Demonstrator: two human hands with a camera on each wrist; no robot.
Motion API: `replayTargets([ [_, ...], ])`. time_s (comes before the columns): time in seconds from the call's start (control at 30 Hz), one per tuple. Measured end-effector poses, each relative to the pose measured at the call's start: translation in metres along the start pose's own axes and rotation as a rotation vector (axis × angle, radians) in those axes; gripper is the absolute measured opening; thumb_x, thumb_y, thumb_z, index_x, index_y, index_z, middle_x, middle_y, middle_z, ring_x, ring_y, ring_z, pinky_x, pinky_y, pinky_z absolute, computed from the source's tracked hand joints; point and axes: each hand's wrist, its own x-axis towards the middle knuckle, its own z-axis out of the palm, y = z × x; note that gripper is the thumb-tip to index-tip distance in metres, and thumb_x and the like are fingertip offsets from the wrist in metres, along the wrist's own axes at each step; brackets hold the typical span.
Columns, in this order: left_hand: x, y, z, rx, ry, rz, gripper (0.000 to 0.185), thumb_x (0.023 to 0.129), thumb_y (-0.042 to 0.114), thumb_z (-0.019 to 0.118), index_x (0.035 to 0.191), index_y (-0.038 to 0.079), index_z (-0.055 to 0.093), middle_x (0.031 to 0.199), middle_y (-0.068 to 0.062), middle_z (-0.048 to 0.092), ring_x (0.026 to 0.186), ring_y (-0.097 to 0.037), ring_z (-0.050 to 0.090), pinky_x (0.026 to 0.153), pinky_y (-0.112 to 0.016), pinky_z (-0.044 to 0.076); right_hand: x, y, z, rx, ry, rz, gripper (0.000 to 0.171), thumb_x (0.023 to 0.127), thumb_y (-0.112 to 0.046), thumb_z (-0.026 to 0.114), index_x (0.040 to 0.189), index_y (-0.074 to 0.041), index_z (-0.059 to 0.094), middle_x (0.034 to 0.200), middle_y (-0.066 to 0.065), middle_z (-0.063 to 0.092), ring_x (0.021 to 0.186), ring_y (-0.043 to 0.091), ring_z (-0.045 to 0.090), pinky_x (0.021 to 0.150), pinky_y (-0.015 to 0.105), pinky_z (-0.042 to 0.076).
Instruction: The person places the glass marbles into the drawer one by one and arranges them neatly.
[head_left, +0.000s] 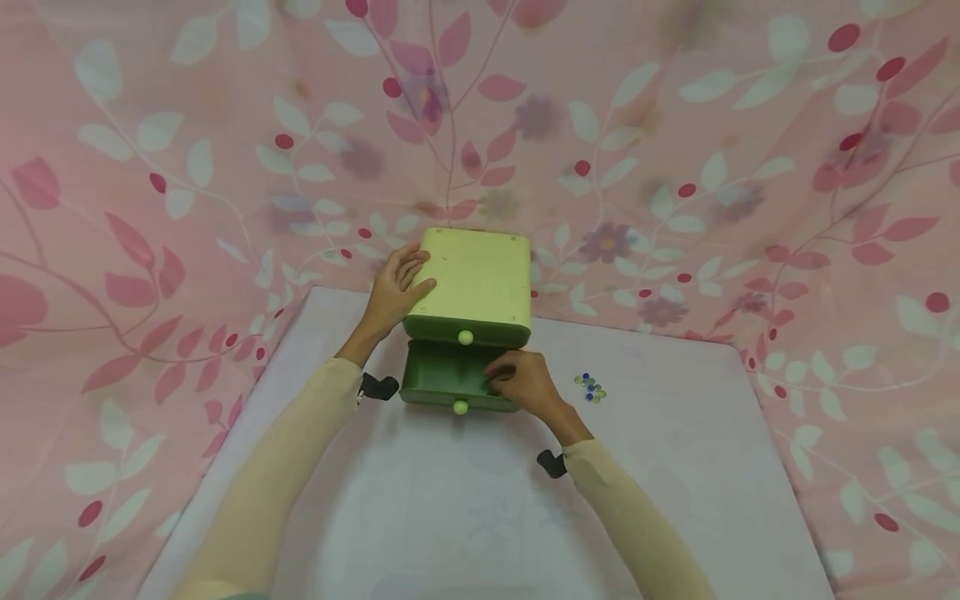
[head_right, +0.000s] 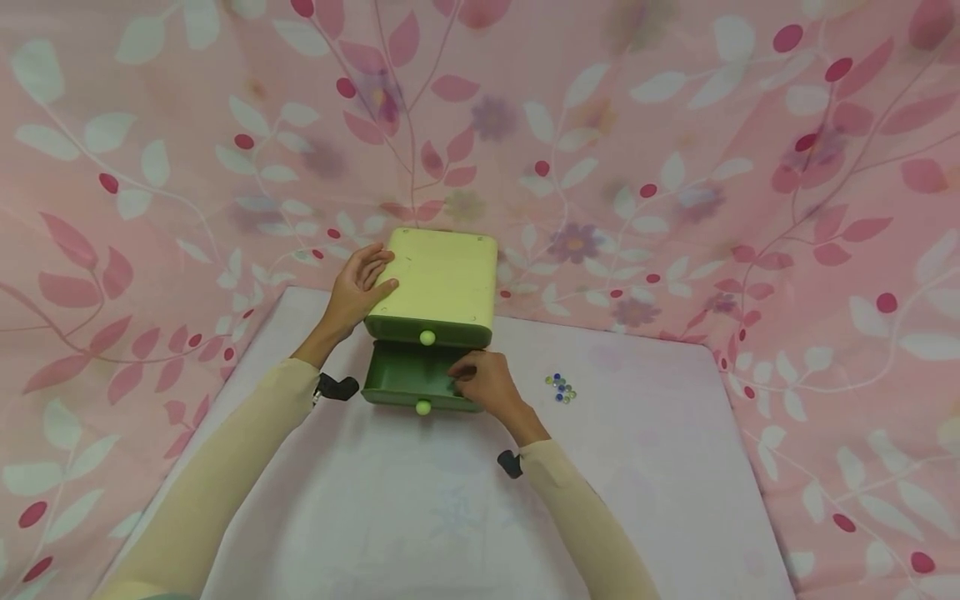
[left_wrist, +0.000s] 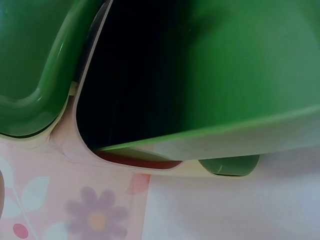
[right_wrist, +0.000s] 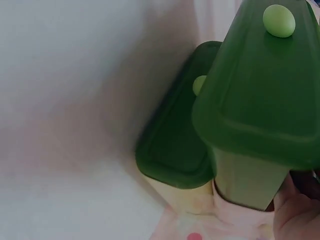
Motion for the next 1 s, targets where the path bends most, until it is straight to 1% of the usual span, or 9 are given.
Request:
replayTargets([
  [0.1, 0.0, 0.0, 0.0, 0.005, -0.002, 0.001, 0.069, 0.088, -0.01, 0.063, 0.148, -0.006, 0.028, 0.14, -0.031, 0.038, 0.138, -0.037, 0.033, 0.12, -0.039, 0.024, -0.006, 0.003, -0.004, 0.037, 0.069, -0.04, 0.017, 0.077, 0.006, 0.074, 0.089, -0.005, 0.078, 0.087, -0.001, 0.07, 0.077, 0.01, 0.068, 0.066, 0.021, 0.06],
  [0.2, 0.001, 0.001, 0.0, 0.01, -0.003, 0.0, 0.069, 0.088, -0.01, 0.063, 0.148, -0.004, 0.029, 0.14, -0.03, 0.039, 0.138, -0.035, 0.034, 0.12, -0.039, 0.023, -0.012, 0.005, -0.012, 0.102, 0.135, -0.071, 0.016, 0.077, 0.008, 0.076, 0.088, -0.004, 0.077, 0.087, 0.001, 0.07, 0.078, 0.014, 0.069, 0.069, 0.024, 0.061],
  [0.3, 0.001, 0.001, 0.001, 0.012, 0.0, -0.005, 0.069, 0.088, -0.01, 0.062, 0.148, -0.002, 0.03, 0.141, -0.029, 0.039, 0.138, -0.034, 0.034, 0.12, -0.039, 0.024, -0.018, 0.01, -0.022, 0.146, 0.191, -0.079, 0.018, 0.075, 0.01, 0.077, 0.087, -0.003, 0.077, 0.087, 0.004, 0.07, 0.08, 0.018, 0.07, 0.073, 0.026, 0.061],
  [0.37, 0.001, 0.001, 0.001, 0.01, 0.001, -0.005, 0.069, 0.088, -0.01, 0.062, 0.148, -0.003, 0.03, 0.141, -0.03, 0.039, 0.138, -0.035, 0.034, 0.12, -0.039, 0.023, -0.022, 0.016, -0.029, 0.151, 0.22, -0.07, 0.018, 0.074, 0.012, 0.078, 0.087, -0.001, 0.076, 0.086, 0.005, 0.071, 0.08, 0.019, 0.07, 0.073, 0.026, 0.061],
  [0.57, 0.002, 0.001, 0.001, 0.021, 0.018, -0.006, 0.068, 0.087, -0.01, 0.063, 0.147, -0.007, 0.03, 0.139, -0.029, 0.041, 0.137, -0.034, 0.036, 0.119, -0.04, 0.025, -0.036, 0.041, -0.048, 0.099, 0.281, 0.0, 0.018, 0.074, 0.01, 0.079, 0.089, 0.002, 0.075, 0.086, 0.007, 0.071, 0.081, 0.023, 0.071, 0.073, 0.026, 0.061],
  [0.67, 0.002, 0.002, 0.001, 0.019, 0.024, -0.005, 0.069, 0.087, -0.01, 0.063, 0.147, -0.009, 0.028, 0.139, -0.03, 0.04, 0.137, -0.035, 0.036, 0.119, -0.04, 0.025, -0.045, 0.062, -0.053, 0.051, 0.307, 0.041, 0.018, 0.074, 0.009, 0.079, 0.09, 0.002, 0.074, 0.087, 0.01, 0.071, 0.082, 0.025, 0.071, 0.071, 0.024, 0.061],
  [0.77, 0.001, 0.002, 0.001, 0.009, 0.021, -0.007, 0.07, 0.087, -0.01, 0.063, 0.147, -0.01, 0.027, 0.139, -0.031, 0.039, 0.137, -0.037, 0.034, 0.119, -0.04, 0.025, -0.055, 0.084, -0.054, 0.003, 0.331, 0.104, 0.019, 0.074, 0.008, 0.079, 0.092, 0.003, 0.074, 0.089, 0.011, 0.071, 0.082, 0.027, 0.071, 0.069, 0.024, 0.061],
  [0.87, 0.001, 0.002, 0.001, 0.002, 0.017, -0.01, 0.07, 0.087, -0.01, 0.062, 0.147, -0.011, 0.026, 0.139, -0.032, 0.037, 0.138, -0.038, 0.033, 0.12, -0.039, 0.024, -0.065, 0.104, -0.055, -0.055, 0.353, 0.152, 0.019, 0.075, 0.008, 0.077, 0.093, 0.003, 0.074, 0.092, 0.013, 0.071, 0.084, 0.029, 0.071, 0.07, 0.028, 0.062],
  [1.0, 0.001, 0.0, 0.002, -0.005, 0.013, -0.006, 0.07, 0.088, -0.01, 0.063, 0.147, -0.011, 0.026, 0.139, -0.032, 0.037, 0.138, -0.038, 0.033, 0.12, -0.038, 0.024, -0.075, 0.125, -0.057, -0.086, 0.374, 0.201, 0.021, 0.075, 0.011, 0.07, 0.095, 0.005, 0.073, 0.096, 0.016, 0.071, 0.088, 0.031, 0.07, 0.076, 0.034, 0.062],
])
